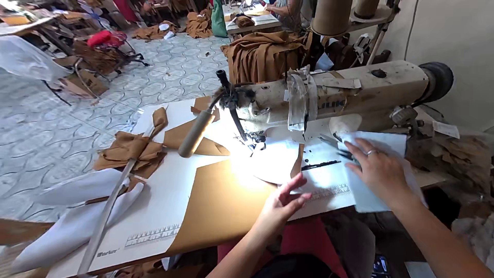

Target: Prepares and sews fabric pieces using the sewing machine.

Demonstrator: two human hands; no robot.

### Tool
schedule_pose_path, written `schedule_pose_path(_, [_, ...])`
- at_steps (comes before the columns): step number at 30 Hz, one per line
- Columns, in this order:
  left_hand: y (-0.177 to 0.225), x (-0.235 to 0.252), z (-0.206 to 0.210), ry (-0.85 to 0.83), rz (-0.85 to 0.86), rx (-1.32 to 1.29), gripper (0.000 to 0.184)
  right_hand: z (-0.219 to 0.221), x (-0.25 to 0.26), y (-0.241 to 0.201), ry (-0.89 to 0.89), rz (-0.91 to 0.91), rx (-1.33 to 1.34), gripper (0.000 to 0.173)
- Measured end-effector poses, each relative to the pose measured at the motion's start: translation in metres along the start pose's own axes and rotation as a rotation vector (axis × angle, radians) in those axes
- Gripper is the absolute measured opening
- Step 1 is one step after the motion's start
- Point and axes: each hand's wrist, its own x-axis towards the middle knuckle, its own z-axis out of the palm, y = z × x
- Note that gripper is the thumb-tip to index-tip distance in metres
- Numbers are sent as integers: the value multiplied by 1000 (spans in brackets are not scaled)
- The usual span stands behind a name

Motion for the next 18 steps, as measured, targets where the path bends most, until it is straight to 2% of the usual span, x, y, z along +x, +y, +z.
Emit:
schedule_pose_path(4, [1,-29,-14,-50,-101,-4,53,31,-8,3,-115,7,177,38])
schedule_pose_path(6, [2,-37,-16,-58,-103,-15,52,39,-6,8,-77,-14,205,41])
schedule_pose_path(8, [2,-43,-16,-84,-84,-20,49,45,-3,7,-25,-64,216,52])
schedule_pose_path(11, [4,-46,-9,-173,-40,-11,49,38,-1,-12,60,-130,301,60])
schedule_pose_path(13, [7,-46,-2,-210,24,-12,50,17,-3,-40,-77,-172,533,66])
schedule_pose_path(15, [10,-46,2,-215,100,-71,50,2,-10,-68,-268,-259,834,79])
schedule_pose_path(17, [13,-45,1,-228,171,-103,48,-1,-16,-87,-256,-306,1009,84])
schedule_pose_path(18, [14,-43,-3,-244,191,-97,47,-1,-19,-93,-214,-304,1083,80])
